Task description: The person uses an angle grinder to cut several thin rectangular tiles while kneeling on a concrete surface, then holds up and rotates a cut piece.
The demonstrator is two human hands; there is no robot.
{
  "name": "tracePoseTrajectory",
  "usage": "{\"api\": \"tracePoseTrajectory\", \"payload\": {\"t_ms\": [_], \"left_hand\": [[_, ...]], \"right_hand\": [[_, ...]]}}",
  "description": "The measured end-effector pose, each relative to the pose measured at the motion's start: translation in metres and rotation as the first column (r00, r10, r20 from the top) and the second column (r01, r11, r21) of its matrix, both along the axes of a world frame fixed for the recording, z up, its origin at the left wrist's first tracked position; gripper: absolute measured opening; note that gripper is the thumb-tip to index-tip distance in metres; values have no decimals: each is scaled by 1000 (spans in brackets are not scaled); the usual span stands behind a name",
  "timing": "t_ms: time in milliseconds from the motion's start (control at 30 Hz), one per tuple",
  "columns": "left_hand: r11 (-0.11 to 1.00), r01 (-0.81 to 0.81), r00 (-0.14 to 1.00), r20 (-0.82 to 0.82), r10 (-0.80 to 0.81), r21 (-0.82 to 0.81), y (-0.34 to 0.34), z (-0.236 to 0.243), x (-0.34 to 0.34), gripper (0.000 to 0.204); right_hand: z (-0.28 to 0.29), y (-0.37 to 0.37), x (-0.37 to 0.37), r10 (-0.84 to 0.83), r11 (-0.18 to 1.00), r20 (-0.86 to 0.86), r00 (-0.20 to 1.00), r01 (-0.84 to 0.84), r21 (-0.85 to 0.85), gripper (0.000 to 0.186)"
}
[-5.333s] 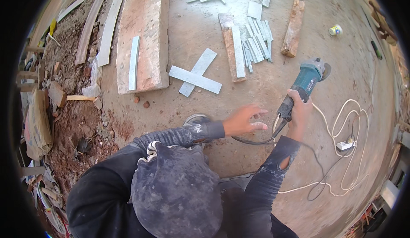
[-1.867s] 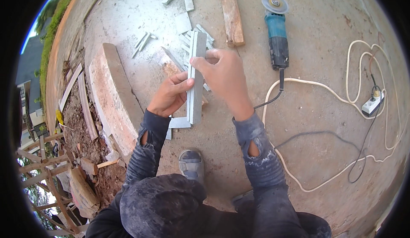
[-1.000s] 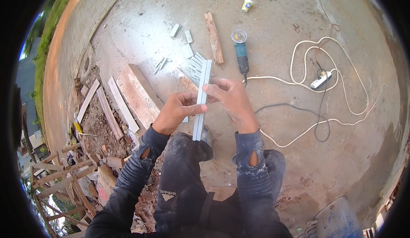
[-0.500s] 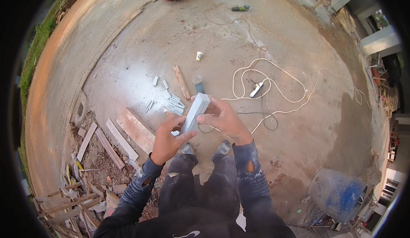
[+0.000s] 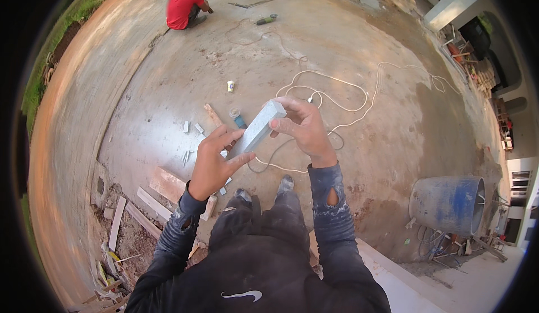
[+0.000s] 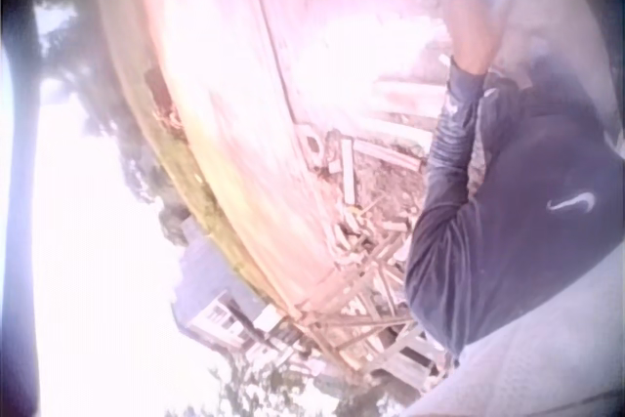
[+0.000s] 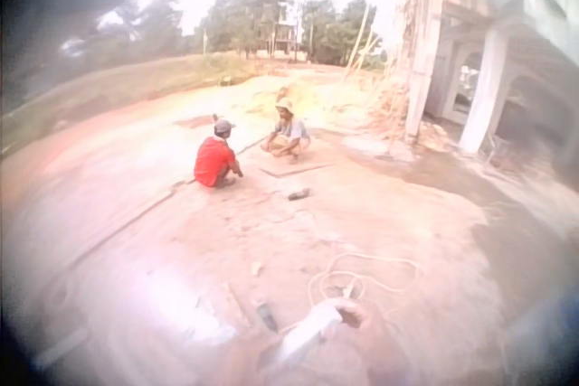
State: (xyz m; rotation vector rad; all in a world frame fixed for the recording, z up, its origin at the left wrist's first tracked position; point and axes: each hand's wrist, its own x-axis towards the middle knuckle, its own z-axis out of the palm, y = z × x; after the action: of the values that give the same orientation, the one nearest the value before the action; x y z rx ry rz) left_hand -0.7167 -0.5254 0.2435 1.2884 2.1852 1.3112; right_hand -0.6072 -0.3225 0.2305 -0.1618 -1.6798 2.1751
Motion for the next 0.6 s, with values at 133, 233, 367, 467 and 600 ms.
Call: {"api": "tracePoseTrajectory", "payload": {"t_ms": [133, 233, 367, 467, 600], "left_hand": [[999, 13, 999, 46, -14, 37, -5, 12, 7, 44], [998, 27, 998, 46, -30, 60, -10, 17, 8, 43], [997, 48, 998, 33, -50, 56, -15, 25, 12, 41], [992, 116, 989, 89, -121, 52, -23, 22, 8, 36], [976, 217, 665, 727, -170, 29, -31, 9, 3, 31]], "right_hand": [[9, -8, 12, -71, 997, -47, 996, 72, 31, 35], [14, -9, 17, -112, 994, -67, 991, 113, 5, 45], [14, -4, 26, -115, 993, -117, 986, 113, -21, 50], [12, -1, 31, -87, 994, -165, 982, 75, -74, 51], [0, 12, 38, -7, 995, -226, 974, -17, -103, 50]]}}
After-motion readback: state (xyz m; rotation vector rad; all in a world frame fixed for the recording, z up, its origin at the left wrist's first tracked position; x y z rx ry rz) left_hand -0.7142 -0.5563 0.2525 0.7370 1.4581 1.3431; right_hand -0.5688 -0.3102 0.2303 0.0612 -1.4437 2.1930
